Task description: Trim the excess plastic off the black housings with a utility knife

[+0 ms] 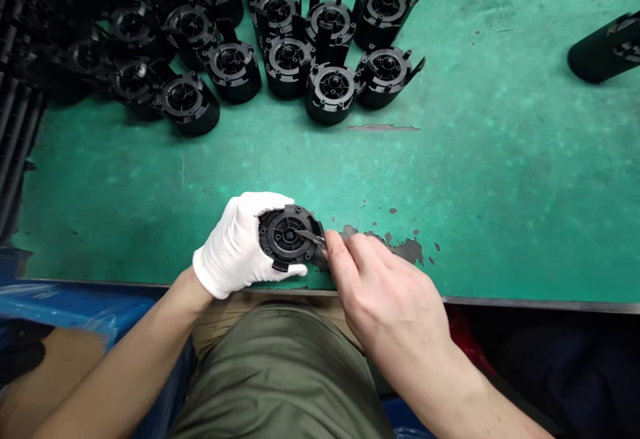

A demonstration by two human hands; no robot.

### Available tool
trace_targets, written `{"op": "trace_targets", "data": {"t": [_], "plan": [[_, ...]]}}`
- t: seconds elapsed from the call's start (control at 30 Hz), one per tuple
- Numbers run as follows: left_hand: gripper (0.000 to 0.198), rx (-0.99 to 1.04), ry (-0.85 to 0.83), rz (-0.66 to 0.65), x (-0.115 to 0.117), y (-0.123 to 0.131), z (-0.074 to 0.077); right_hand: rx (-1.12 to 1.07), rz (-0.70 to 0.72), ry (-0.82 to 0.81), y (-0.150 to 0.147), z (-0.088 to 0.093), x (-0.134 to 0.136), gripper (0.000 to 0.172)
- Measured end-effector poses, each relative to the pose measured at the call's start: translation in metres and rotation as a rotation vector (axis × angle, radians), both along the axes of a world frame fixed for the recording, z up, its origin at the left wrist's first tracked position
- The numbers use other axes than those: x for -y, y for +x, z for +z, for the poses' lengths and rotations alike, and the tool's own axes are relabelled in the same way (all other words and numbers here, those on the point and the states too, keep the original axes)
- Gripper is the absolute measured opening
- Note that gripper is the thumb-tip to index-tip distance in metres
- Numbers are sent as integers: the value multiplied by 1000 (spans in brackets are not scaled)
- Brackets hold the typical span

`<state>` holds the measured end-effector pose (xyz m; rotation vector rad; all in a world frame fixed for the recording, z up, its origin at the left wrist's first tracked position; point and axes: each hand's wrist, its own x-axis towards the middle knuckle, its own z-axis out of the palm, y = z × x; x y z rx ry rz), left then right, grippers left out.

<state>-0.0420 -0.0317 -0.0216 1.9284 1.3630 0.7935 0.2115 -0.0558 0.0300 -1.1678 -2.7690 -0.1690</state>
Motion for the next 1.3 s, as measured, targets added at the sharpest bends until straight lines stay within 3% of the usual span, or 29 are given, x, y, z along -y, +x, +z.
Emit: {"op": "trace_targets", "data": {"t": [0.4,0.63,0.8,0.97,1.07,1.2,1.23,1.3], "plan": [[81,16,-14,-8,0,0,0,86,75,-23,0,15,-10,34],[81,-6,1,-7,-1,-1,1,-31,65,-137,5,8,-10,25],[75,20,-29,-58,-2,-2,2,-218,2,-382,17,2,-10,25],[95,44,22,19,2,-2,-6,-382,-38,-420,31,-1,-10,28],[93,126,121,123,5,-9,18,-443,-101,-355,39,-5,-13,26],[80,147,369,386,-1,-27,73,-479,-179,-245,51,-13,-18,26],[72,59,377,361,-5,-33,83,-478,-183,-229,53,-14,-20,26],[43,-245,236,3,-16,-45,97,-468,-187,-212,57,-15,-23,24]]}}
